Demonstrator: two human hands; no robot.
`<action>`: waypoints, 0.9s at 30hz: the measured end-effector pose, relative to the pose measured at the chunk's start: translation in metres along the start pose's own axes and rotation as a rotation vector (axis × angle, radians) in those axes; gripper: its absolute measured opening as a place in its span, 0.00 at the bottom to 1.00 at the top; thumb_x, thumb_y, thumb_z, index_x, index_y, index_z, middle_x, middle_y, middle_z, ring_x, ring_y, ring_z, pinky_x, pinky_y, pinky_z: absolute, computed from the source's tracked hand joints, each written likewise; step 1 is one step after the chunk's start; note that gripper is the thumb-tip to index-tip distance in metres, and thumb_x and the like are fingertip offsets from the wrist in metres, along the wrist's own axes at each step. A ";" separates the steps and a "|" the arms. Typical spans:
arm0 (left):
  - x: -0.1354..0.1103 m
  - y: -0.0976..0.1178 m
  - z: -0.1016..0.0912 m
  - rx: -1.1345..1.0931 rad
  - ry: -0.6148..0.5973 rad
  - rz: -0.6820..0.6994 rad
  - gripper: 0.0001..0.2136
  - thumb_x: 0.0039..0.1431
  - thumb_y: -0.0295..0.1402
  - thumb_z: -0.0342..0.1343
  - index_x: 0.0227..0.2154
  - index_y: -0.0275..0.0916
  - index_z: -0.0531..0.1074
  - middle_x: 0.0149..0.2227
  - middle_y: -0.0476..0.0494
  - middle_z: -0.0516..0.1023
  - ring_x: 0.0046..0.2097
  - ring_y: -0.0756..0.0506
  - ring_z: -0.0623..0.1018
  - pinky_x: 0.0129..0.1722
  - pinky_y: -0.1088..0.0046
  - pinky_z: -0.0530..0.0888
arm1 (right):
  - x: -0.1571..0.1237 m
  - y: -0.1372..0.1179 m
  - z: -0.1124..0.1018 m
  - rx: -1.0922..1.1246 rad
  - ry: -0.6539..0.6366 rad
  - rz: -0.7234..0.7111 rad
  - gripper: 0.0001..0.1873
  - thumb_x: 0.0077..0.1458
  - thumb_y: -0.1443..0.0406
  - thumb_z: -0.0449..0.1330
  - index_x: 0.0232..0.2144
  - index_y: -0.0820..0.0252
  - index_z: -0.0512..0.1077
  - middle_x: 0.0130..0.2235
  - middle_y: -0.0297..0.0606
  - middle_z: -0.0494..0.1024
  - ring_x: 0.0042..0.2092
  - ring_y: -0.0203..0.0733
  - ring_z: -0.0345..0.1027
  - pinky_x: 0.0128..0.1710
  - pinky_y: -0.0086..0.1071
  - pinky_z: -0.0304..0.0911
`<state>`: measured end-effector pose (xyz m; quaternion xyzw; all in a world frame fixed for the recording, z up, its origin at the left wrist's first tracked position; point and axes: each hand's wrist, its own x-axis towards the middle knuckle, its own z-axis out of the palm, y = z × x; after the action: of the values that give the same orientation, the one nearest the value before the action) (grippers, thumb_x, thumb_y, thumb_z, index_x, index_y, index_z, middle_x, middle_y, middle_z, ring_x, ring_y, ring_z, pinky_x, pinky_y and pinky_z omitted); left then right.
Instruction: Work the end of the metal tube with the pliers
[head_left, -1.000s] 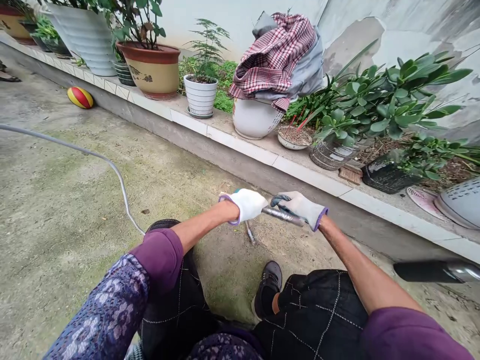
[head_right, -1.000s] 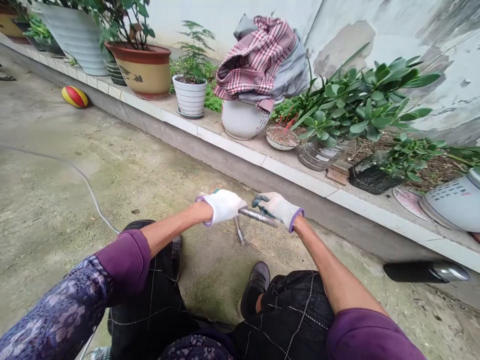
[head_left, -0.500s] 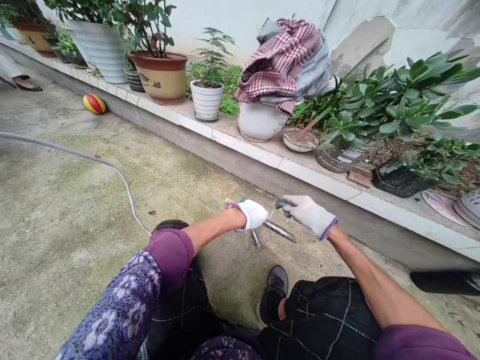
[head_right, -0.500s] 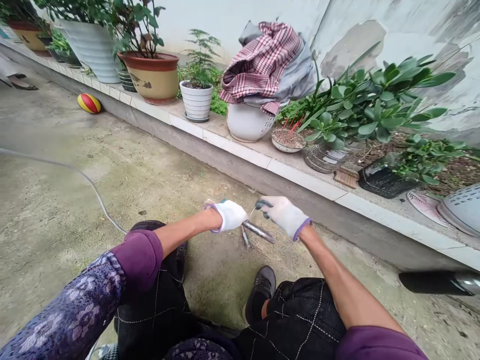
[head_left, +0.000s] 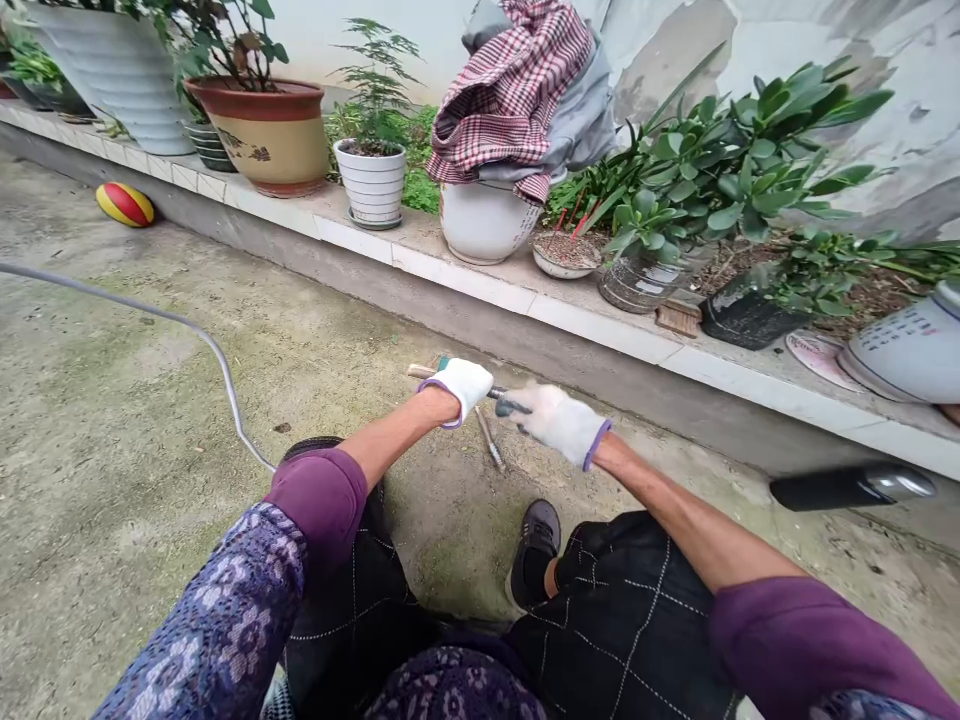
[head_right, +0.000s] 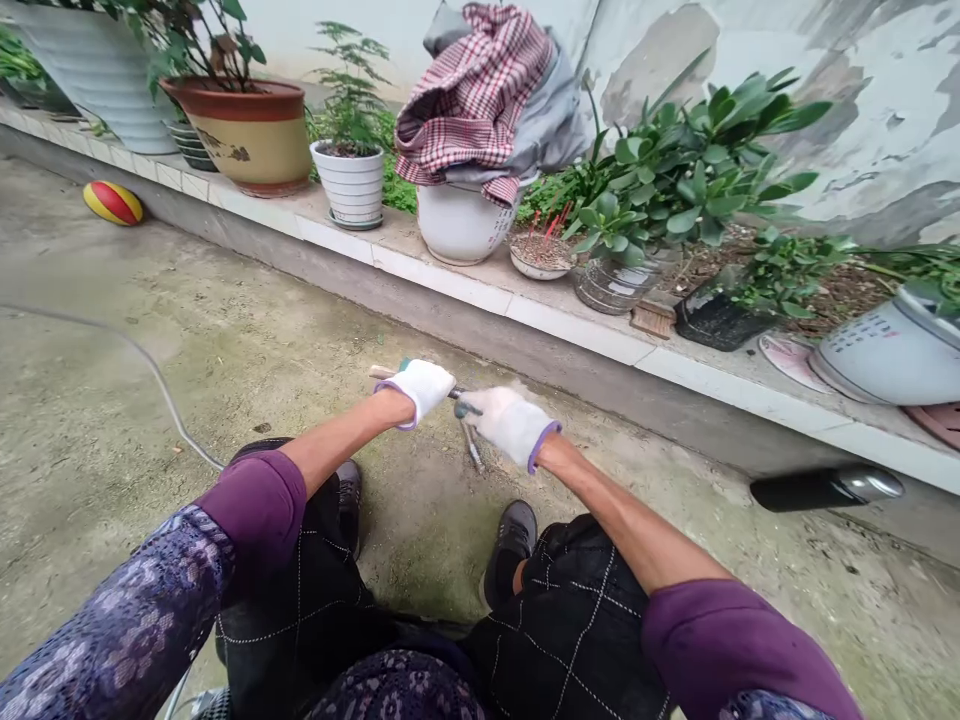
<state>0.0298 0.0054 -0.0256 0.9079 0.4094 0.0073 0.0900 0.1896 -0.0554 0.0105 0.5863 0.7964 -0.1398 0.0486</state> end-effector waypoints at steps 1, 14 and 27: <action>0.001 0.005 0.003 0.012 -0.014 0.021 0.13 0.60 0.20 0.52 0.42 0.29 0.81 0.42 0.23 0.82 0.49 0.31 0.82 0.48 0.56 0.76 | -0.001 0.007 -0.009 0.020 0.027 0.031 0.10 0.62 0.65 0.57 0.39 0.57 0.79 0.36 0.38 0.80 0.34 0.39 0.69 0.34 0.29 0.60; 0.017 0.017 -0.032 -0.222 0.070 -0.013 0.17 0.66 0.37 0.47 0.46 0.40 0.81 0.33 0.42 0.82 0.33 0.45 0.80 0.36 0.72 0.72 | -0.011 0.038 -0.015 0.116 -0.024 0.166 0.10 0.62 0.66 0.56 0.34 0.60 0.78 0.29 0.34 0.74 0.28 0.34 0.61 0.29 0.28 0.54; 0.019 0.029 -0.005 0.170 0.067 0.121 0.17 0.65 0.24 0.44 0.46 0.34 0.78 0.36 0.29 0.81 0.46 0.30 0.82 0.44 0.55 0.75 | -0.009 0.053 -0.056 -0.053 0.212 0.172 0.15 0.64 0.67 0.54 0.45 0.63 0.80 0.35 0.37 0.79 0.34 0.36 0.65 0.34 0.29 0.55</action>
<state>0.0635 0.0015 -0.0173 0.9346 0.3557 0.0083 -0.0017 0.2475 -0.0332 0.0568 0.6623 0.7475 -0.0513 -0.0085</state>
